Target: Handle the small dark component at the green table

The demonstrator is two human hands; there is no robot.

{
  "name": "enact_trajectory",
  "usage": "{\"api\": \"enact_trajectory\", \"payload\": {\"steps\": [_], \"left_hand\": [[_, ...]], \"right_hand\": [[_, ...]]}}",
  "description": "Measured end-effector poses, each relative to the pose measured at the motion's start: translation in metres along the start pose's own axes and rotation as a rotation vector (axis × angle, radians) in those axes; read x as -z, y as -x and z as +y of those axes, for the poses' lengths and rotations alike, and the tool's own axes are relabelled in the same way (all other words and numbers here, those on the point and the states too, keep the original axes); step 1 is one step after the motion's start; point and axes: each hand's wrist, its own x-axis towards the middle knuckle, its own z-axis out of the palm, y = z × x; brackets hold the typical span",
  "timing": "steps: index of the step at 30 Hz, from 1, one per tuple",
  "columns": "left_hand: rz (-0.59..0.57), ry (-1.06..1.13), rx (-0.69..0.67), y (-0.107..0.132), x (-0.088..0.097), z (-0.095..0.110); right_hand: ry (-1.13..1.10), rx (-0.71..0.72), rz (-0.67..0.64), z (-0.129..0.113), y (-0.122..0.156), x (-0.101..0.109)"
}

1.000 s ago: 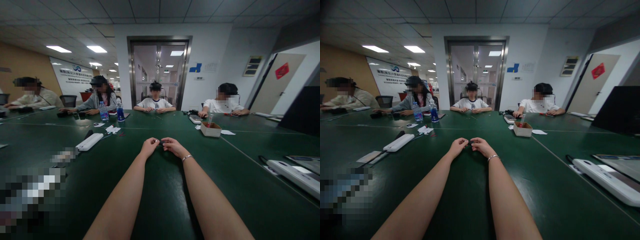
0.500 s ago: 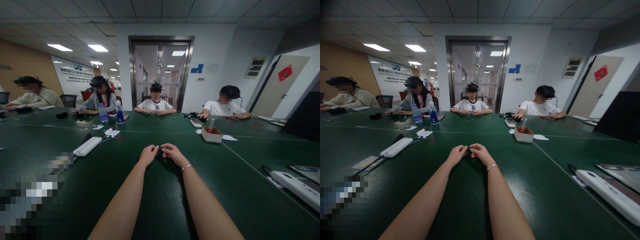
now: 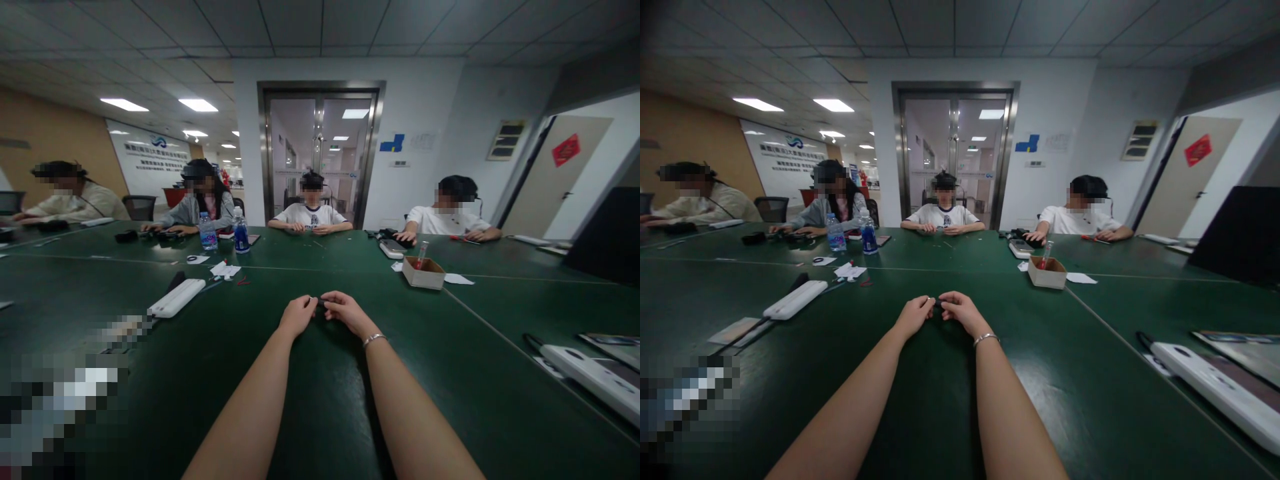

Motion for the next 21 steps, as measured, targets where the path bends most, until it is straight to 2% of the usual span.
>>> {"api": "enact_trajectory", "payload": {"steps": [6, 12, 17, 21], "left_hand": [[0.019, -0.047, -0.035, 0.0020, 0.0023, 0.0033], [0.122, 0.013, -0.081, 0.0026, 0.0038, 0.0029], [0.060, 0.137, -0.098, 0.0008, 0.0024, 0.0004], [0.082, 0.163, -0.090, -0.0042, -0.0012, -0.0051]], "right_hand": [[0.027, -0.047, -0.006, -0.0029, 0.0010, -0.0016], [0.036, -0.023, -0.002, -0.0028, 0.0008, -0.0040], [0.044, -0.029, 0.021, -0.0031, 0.0008, -0.0050], [0.046, -0.044, 0.053, -0.0038, 0.0010, -0.0058]]}}
